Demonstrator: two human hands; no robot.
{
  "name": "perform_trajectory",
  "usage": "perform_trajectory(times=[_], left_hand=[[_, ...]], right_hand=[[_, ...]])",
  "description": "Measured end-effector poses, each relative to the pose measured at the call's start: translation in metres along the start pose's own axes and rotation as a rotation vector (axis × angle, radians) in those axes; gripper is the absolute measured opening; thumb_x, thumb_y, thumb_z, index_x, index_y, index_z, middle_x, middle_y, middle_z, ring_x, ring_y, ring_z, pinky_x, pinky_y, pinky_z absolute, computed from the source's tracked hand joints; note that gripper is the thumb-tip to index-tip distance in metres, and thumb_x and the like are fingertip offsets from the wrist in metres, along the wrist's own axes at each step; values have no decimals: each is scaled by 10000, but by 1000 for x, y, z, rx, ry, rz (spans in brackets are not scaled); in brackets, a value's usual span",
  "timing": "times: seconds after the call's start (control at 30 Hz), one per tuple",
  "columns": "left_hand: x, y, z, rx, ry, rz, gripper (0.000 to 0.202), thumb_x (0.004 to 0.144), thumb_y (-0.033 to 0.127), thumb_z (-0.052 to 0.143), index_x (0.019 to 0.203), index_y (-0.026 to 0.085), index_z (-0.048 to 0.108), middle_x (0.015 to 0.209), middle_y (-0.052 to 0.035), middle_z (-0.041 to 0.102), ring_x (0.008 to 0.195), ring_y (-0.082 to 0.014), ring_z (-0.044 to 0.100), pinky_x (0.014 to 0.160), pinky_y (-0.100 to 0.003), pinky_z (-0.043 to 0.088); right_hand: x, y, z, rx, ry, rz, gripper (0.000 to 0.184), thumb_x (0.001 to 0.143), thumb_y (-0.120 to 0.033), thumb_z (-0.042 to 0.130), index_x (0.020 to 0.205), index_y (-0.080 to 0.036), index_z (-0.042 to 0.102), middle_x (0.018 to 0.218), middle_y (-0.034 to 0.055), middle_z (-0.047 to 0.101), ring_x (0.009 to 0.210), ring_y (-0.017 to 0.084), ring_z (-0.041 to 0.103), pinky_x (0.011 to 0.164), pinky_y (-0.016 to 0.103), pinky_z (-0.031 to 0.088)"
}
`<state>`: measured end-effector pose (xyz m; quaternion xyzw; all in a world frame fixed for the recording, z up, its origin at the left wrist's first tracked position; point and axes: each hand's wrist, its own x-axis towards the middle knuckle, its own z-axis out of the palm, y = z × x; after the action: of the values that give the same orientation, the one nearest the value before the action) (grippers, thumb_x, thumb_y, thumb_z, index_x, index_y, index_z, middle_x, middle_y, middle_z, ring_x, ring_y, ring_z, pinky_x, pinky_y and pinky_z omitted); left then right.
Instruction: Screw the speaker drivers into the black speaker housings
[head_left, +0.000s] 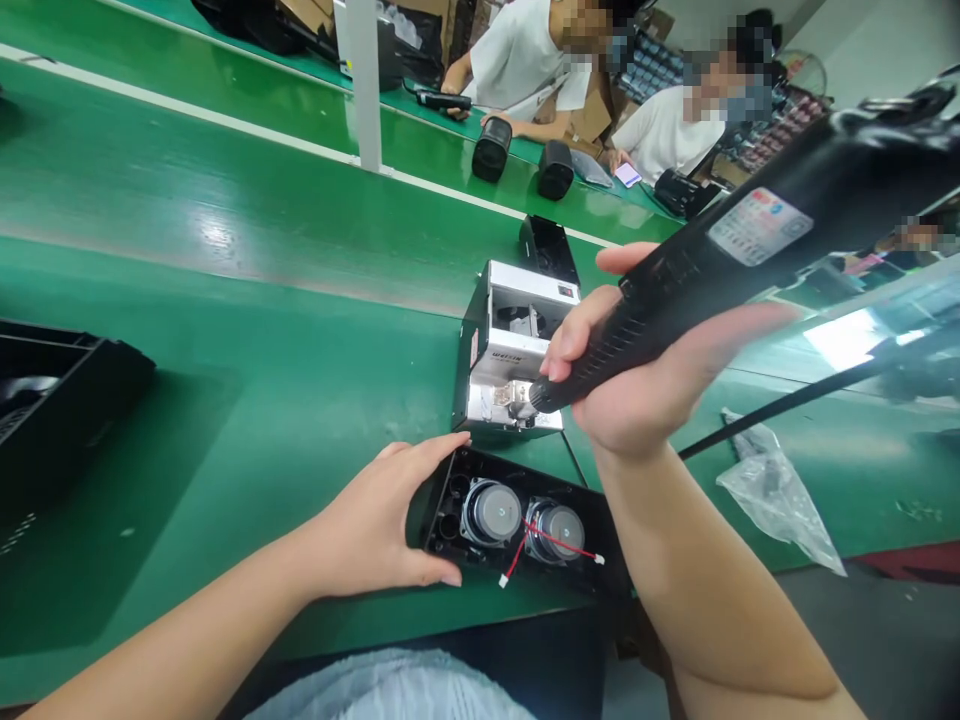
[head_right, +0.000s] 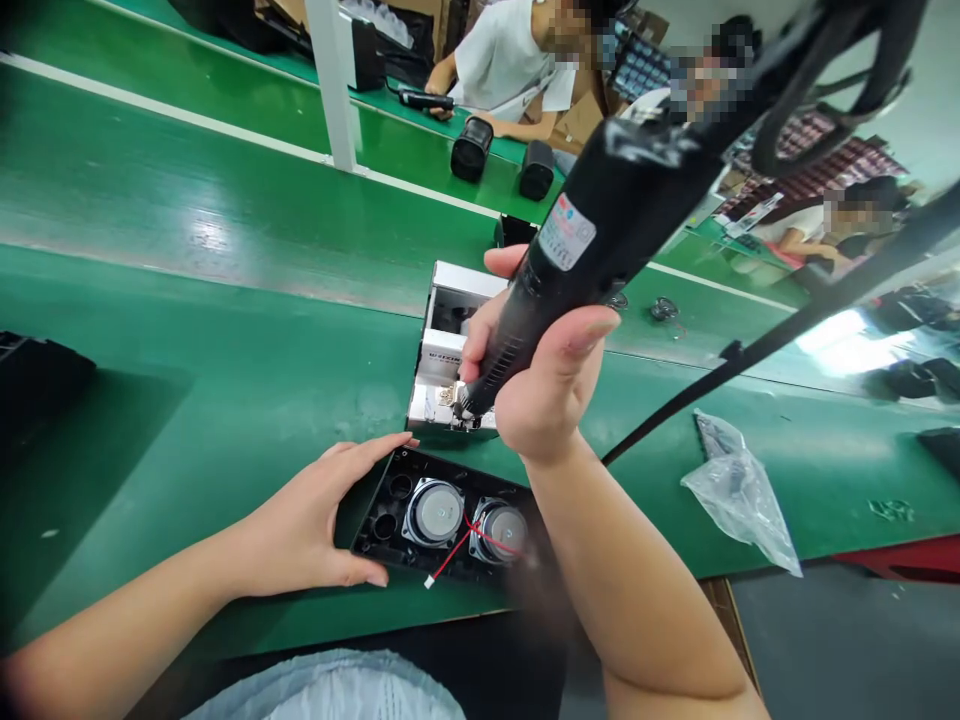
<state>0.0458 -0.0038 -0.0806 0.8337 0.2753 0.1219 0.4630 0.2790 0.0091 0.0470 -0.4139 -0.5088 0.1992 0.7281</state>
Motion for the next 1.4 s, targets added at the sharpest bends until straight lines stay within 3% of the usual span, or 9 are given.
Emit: perform_trajectory(times=[0.2,0.33,0.47,0.6,0.77,1.07,1.4], left_hand=[[2,-2,0,-8,2,31,1322,712,760,968,1770,363,284,1755,-163,501,1506,-465,543,1241,-676,453],[1,-4,1,-7,7,39,1339,698,789,959,1775,360,289,1760,-162,499,1511,-459,549,1246,-650,460],[1,-3,0,-2,6,40,1343,700,807,947,1781,347,296,1757,-167,505,1509,-461,556,1243,-634,461],[2,-2,1,-4,11,56,1340,702,793,956,1781,341,302,1756,-171,509,1500,-459,573,1262,-637,433],[4,-1,1,-33,4,106,1323,711,778,960,1770,323,309,1770,-176,493,1565,-457,534,1295,-633,379],[6,4,-2,-46,-9,117,1247,730,769,951,1740,306,384,1751,-196,509,1527,-476,568,1255,-632,406],[8,3,0,-38,3,146,1279,719,784,951,1740,288,363,1750,-189,517,1552,-460,554,1276,-637,374]], right_hand=[[2,-5,-3,-44,68,36,821,920,-1000,384,1038,-269,739,493,-46,522,338,163,456,339,328,313],[-2,-22,-8,5,86,24,856,927,-999,371,1007,-246,770,498,-33,561,325,165,486,277,326,275],[-12,-55,-3,24,36,164,803,825,-999,581,935,-232,791,540,-13,625,385,199,580,294,355,383],[-25,-71,13,102,-52,289,841,862,-1009,475,919,-241,813,469,-4,638,338,189,548,315,334,386],[-40,-64,26,79,-117,315,864,823,-1028,500,931,-240,837,457,-5,644,328,191,541,333,338,423],[-62,-41,18,202,-263,435,749,869,-977,562,1113,-296,754,574,-25,697,400,196,563,420,359,476],[-70,-29,13,214,-271,472,723,884,-942,598,1130,-285,774,588,-32,697,407,186,575,413,337,467]])
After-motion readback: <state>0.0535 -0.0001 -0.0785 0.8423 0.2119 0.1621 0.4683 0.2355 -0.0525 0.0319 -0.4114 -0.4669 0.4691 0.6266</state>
